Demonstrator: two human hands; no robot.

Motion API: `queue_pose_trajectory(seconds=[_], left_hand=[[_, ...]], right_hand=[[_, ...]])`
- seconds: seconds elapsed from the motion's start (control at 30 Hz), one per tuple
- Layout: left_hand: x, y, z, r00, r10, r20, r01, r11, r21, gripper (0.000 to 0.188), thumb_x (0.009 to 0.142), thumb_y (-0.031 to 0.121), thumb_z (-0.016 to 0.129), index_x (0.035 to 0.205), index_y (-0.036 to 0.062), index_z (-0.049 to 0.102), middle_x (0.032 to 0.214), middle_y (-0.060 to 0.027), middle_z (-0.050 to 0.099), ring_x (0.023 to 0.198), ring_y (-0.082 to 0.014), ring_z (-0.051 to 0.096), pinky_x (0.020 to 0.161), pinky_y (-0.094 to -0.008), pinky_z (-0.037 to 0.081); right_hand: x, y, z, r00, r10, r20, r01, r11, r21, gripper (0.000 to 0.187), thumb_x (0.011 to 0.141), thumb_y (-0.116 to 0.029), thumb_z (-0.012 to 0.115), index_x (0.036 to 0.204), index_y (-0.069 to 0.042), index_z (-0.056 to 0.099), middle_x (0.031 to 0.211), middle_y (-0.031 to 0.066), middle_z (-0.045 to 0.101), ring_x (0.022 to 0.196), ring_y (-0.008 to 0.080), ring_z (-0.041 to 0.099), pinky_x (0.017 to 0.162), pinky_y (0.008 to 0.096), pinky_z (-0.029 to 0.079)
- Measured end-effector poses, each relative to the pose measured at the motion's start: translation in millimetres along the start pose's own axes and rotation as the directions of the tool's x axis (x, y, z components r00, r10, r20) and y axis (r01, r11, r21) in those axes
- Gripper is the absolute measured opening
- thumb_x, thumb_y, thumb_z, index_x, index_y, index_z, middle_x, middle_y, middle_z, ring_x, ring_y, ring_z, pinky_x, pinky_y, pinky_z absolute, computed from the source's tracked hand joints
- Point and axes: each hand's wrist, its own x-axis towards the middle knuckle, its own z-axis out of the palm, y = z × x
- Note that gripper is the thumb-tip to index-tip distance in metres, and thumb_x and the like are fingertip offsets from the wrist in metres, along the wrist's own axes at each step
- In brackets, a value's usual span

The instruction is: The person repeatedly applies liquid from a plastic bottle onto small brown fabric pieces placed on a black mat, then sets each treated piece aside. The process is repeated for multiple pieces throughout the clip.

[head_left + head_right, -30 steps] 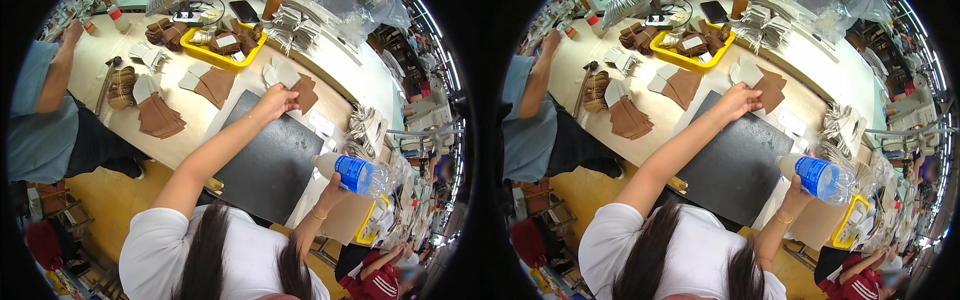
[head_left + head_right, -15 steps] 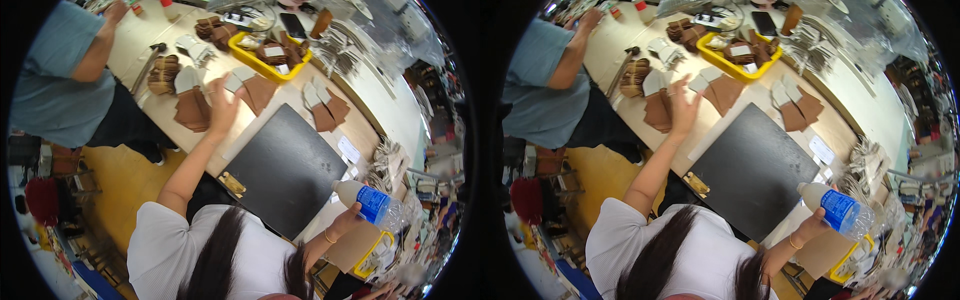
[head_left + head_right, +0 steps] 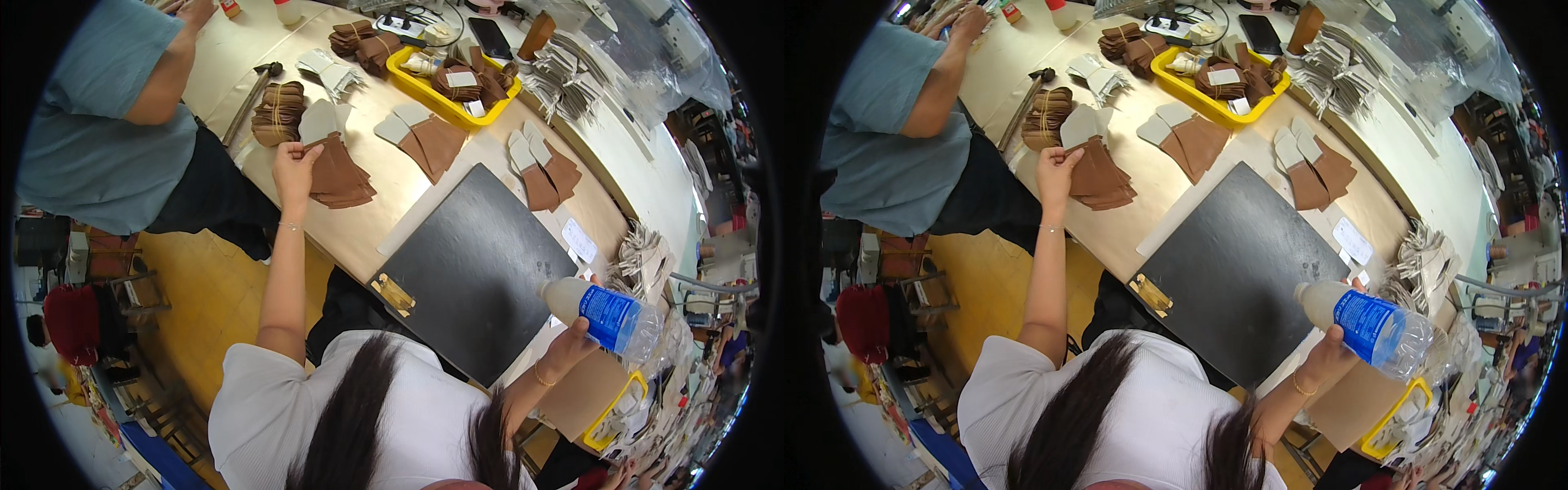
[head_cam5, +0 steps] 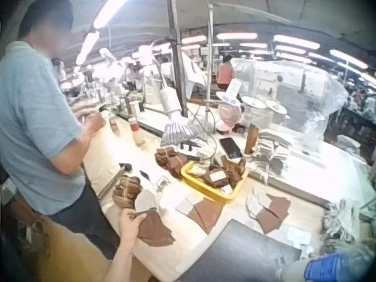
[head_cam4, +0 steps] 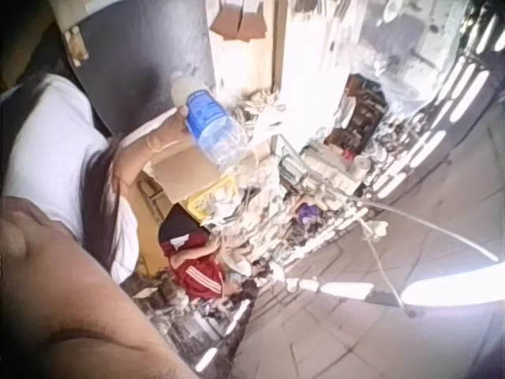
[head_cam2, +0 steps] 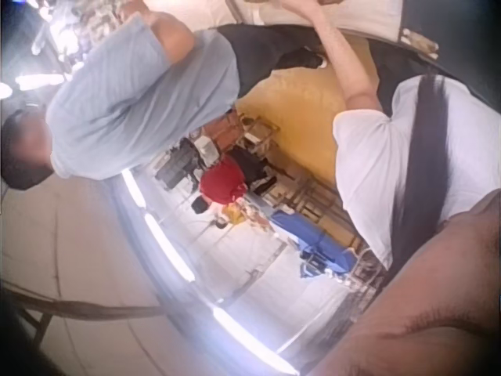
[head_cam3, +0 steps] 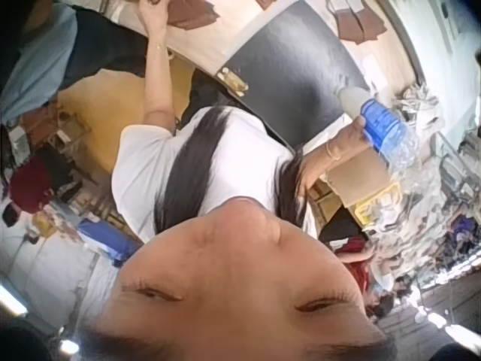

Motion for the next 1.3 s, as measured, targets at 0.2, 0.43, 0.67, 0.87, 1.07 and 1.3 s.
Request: queue_pose_trajectory(seconds=[0.2,0.43,0.67,0.87,1.07,1.3], left_hand=[[-37.0,80.2,7.7,0.864,0.084,0.497,0.138,0.909,-0.392,0.018,0.089,0.009,0.064,0.101,-0.0039,0.062,0.091,-0.0026,0.065,0.075,-0.0048,0.054,0.068,-0.0194,0.045],[-157.9,112.8,100.2,0.141,0.024,0.99,-0.013,1.0,-0.023,0.045,0.078,0.024,0.076,0.11,-0.0029,0.061,0.068,-0.0068,0.065,0.063,-0.0121,0.06,0.058,-0.0264,0.045],[-180.3,109.9,116.9,0.103,0.123,0.987,-0.205,0.974,-0.1,0.038,0.077,0.016,0.072,0.106,-0.0013,0.056,0.069,-0.0112,0.063,0.062,-0.02,0.061,0.059,-0.0318,0.046],[-175.5,104.6,119.0,0.092,0.1,0.991,-0.167,0.982,-0.084,0.034,0.076,0.014,0.073,0.102,-0.0007,0.055,0.067,-0.0099,0.061,0.061,-0.0188,0.06,0.059,-0.0314,0.046],[-173.2,108.4,119.8,0.1,0.066,0.993,-0.088,0.994,-0.058,0.035,0.077,0.016,0.074,0.098,-0.0009,0.052,0.066,-0.009,0.061,0.061,-0.0155,0.058,0.056,-0.0295,0.044],[-169.4,110.5,116.5,0.079,0.004,0.997,-0.025,1.0,-0.002,0.037,0.074,0.017,0.077,0.096,-0.0002,0.052,0.067,-0.0094,0.063,0.061,-0.0149,0.059,0.056,-0.0287,0.044]], right_hand=[[-5.5,-7.1,-2.6,0.999,-0.015,-0.051,0.014,1.0,-0.017,0.08,0.077,-0.05,0.072,0.126,0.006,0.044,0.12,0.0234,0.057,0.107,0.033,0.059,0.093,0.0447,0.049],[-19.9,6.0,23.2,0.996,0.043,0.076,-0.051,0.992,0.117,0.077,0.072,-0.034,0.081,0.13,-0.001,0.043,0.124,0.021,0.055,0.11,0.0306,0.058,0.094,0.0432,0.049],[-39.3,38.2,26.7,0.963,0.131,0.235,-0.116,0.99,-0.075,0.07,0.072,-0.018,0.082,0.128,0.001,0.044,0.127,0.0192,0.055,0.115,0.0266,0.055,0.098,0.0395,0.046],[-28.6,35.5,24.6,0.9,0.026,0.435,0.204,0.857,-0.473,0.06,0.067,-0.012,0.083,0.119,-0.001,0.055,0.116,0.0074,0.064,0.104,0.0214,0.061,0.087,0.0336,0.049],[-15.8,36.7,24.6,0.972,0.018,0.235,0.066,0.936,-0.345,0.053,0.073,-0.004,0.077,0.121,0.001,0.055,0.116,0.0132,0.062,0.103,0.0214,0.061,0.087,0.032,0.05],[-4.5,33.0,28.6,0.958,-0.028,0.285,0.184,0.823,-0.538,0.023,0.07,-0.011,0.08,0.086,0.001,0.069,0.079,0.0097,0.071,0.075,0.0218,0.069,0.068,0.0312,0.053]])
